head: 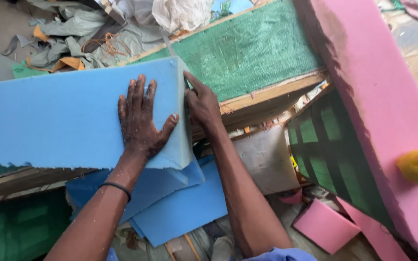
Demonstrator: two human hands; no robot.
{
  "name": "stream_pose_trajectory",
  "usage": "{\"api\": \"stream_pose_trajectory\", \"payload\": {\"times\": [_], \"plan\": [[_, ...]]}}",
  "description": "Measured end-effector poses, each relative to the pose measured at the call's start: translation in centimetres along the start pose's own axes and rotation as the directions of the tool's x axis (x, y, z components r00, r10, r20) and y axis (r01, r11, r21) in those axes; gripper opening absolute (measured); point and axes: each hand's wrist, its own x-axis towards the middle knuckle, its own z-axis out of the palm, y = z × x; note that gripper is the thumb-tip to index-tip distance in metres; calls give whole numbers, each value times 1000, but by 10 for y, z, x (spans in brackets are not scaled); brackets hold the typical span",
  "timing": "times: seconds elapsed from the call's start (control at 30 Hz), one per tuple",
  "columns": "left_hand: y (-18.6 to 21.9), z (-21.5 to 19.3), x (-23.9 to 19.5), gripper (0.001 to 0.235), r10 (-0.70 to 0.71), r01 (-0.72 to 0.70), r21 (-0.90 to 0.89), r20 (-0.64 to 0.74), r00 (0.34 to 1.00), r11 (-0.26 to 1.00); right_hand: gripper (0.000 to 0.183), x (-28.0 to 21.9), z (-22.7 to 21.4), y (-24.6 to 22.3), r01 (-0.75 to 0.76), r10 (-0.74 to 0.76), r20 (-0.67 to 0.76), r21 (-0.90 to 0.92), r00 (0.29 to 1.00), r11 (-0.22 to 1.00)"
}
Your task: Cutting large blocks of blue upholstery foam into smaller pieces using a long knife on a wooden frame.
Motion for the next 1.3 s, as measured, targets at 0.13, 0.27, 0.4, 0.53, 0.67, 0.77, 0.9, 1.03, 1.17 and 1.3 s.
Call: {"api": "stream_pose_trajectory", "payload": {"times": [0.13,0.27,0.4,0.53,0.67,0.77,0.9,1.03,1.17,1.3], "plan": [[1,1,0,100,-13,13,-7,7,1000,1000,60,-38,-12,16,-48,52,61,-69,997,996],[-1,3,2,101,-7,7,-1,12,1000,1000,61,-73,-16,11,-34,33,17,51,999,998],[-2,1,2,101,-11,11,8,20,1000,1000,58,-4,4,23,-17,18,52,-26,998,1000],[-2,-1,4,98,-9,9,8,30,1000,1000,59,-7,4,43,54,-45,94,-95,995,994],[-2,-2,0,99,-19,19,1,39,999,1000,61,-124,-13,24,8,-5,78,-41,997,999],[-3,-1,4,97,-14,14,5,43,999,1000,63,-156,-6,31,-22,18,48,86,999,996],[-3,-1,2,96,-4,3,17,47,999,1000,61,-100,13,35,83,-80,-48,62,996,995],[-3,-2,2,93,-14,12,20,57,998,1000,60,-64,27,45,131,-136,-107,-56,985,990],[-1,-4,1,93,-29,29,2,68,997,1000,61,-142,19,47,165,-170,-83,-65,982,984],[-1,0,3,94,-26,26,-3,60,998,1000,60,-208,29,62,90,-87,-75,34,993,995]]}}
